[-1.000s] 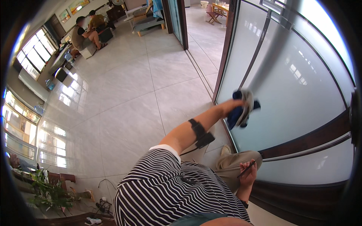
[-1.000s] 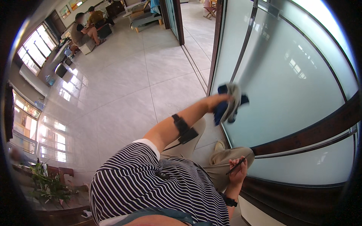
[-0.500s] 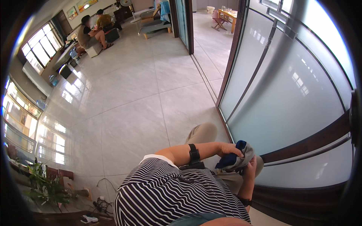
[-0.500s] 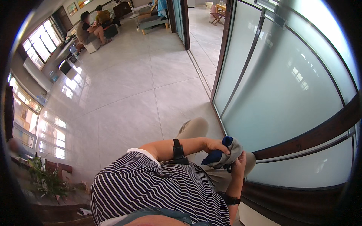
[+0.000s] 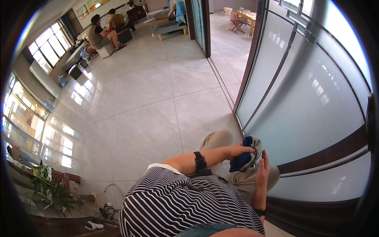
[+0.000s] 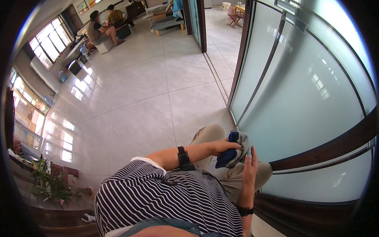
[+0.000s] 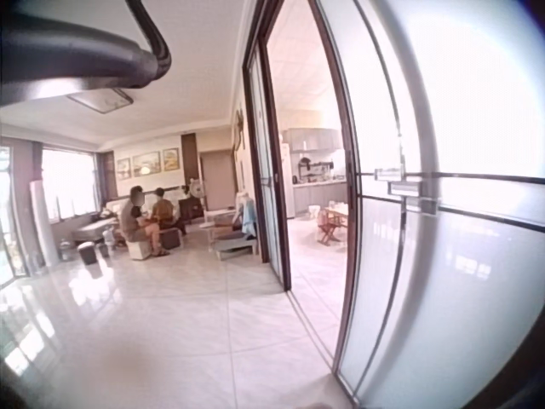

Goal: The person kneels on the floor and wipes a large frosted glass door with a blue cloth. They use a squeegee in their left hand to assist in cleaning the glass surface, moving systematically across the panels.

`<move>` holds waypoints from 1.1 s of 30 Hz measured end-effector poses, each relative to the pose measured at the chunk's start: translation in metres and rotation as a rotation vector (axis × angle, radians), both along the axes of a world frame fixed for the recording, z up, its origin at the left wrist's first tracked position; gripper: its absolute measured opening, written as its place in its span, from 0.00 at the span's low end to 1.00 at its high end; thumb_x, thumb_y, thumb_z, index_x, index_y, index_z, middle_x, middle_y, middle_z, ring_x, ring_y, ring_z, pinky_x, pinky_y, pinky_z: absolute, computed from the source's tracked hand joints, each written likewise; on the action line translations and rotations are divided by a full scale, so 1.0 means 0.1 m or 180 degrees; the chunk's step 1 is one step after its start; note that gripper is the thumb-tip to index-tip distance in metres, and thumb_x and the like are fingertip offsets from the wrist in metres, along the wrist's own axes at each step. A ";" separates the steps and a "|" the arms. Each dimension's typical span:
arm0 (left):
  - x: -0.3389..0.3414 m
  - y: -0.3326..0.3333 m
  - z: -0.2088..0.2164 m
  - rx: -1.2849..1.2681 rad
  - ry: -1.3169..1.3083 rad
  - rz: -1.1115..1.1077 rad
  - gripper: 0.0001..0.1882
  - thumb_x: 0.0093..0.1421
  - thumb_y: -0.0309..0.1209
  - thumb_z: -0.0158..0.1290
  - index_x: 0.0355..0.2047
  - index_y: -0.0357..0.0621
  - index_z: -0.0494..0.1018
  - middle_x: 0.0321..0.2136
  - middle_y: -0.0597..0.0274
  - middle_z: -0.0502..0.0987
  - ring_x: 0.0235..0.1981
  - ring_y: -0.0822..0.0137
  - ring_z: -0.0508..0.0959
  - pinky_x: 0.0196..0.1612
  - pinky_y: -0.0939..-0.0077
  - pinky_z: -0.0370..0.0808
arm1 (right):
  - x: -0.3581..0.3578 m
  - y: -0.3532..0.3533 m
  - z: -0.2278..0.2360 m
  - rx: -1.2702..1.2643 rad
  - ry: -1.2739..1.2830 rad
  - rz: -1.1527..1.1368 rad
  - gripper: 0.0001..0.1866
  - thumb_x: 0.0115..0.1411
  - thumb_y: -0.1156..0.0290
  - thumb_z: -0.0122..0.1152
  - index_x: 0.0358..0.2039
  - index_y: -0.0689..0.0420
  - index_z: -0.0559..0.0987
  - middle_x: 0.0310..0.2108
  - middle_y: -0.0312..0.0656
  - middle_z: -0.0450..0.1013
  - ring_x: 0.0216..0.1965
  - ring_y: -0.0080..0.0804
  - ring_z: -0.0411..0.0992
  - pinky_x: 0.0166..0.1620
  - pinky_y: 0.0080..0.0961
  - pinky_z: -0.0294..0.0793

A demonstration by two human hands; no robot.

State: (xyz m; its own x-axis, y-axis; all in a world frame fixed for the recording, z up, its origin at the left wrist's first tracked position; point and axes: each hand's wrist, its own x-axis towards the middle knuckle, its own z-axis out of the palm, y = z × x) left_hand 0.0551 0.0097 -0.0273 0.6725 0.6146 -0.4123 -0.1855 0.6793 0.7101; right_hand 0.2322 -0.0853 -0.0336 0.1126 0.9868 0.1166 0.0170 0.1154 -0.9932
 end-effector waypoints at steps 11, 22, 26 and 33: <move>0.11 -0.15 -0.04 0.0770 0.0149 -0.0742 0.36 0.61 0.44 0.57 0.63 0.42 0.55 0.55 0.53 0.64 0.55 0.61 0.67 0.56 0.64 0.69 | -0.08 -0.10 -0.21 -0.1036 0.1572 0.0159 0.21 0.61 0.75 0.58 0.53 0.67 0.69 0.47 0.46 0.74 0.45 0.33 0.76 0.47 0.28 0.78; -0.27 0.18 0.09 0.1499 0.1018 -0.0502 0.32 0.65 0.52 0.50 0.64 0.49 0.63 0.45 0.64 0.76 0.32 0.75 0.76 0.34 0.79 0.72 | 0.10 -0.25 -0.16 -0.0681 0.2698 0.0389 0.26 0.63 0.72 0.46 0.62 0.64 0.62 0.54 0.52 0.69 0.51 0.46 0.74 0.54 0.43 0.76; -0.49 0.45 -0.06 0.1287 0.1060 0.0130 0.29 0.62 0.51 0.55 0.56 0.45 0.73 0.40 0.68 0.80 0.25 0.79 0.72 0.29 0.82 0.69 | 0.07 -0.24 0.05 -0.0700 0.2496 -0.0213 0.25 0.62 0.73 0.49 0.60 0.64 0.64 0.52 0.50 0.71 0.49 0.43 0.75 0.51 0.41 0.77; -0.60 1.19 -0.08 0.1365 0.0855 0.0484 0.20 0.61 0.46 0.56 0.50 0.53 0.77 0.46 0.74 0.80 0.43 0.79 0.71 0.46 0.75 0.64 | 0.21 0.09 0.90 -0.0171 0.0746 -0.0718 0.23 0.56 0.83 0.57 0.53 0.67 0.71 0.43 0.48 0.76 0.40 0.38 0.77 0.43 0.31 0.78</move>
State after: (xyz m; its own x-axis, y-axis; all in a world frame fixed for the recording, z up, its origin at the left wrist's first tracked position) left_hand -0.0048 0.1290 -0.0351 0.4678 0.8484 -0.2480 -0.0327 0.2970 0.9543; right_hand 0.2531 -0.0766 0.0563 0.3465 0.9380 0.0101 -0.1936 0.0821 -0.9776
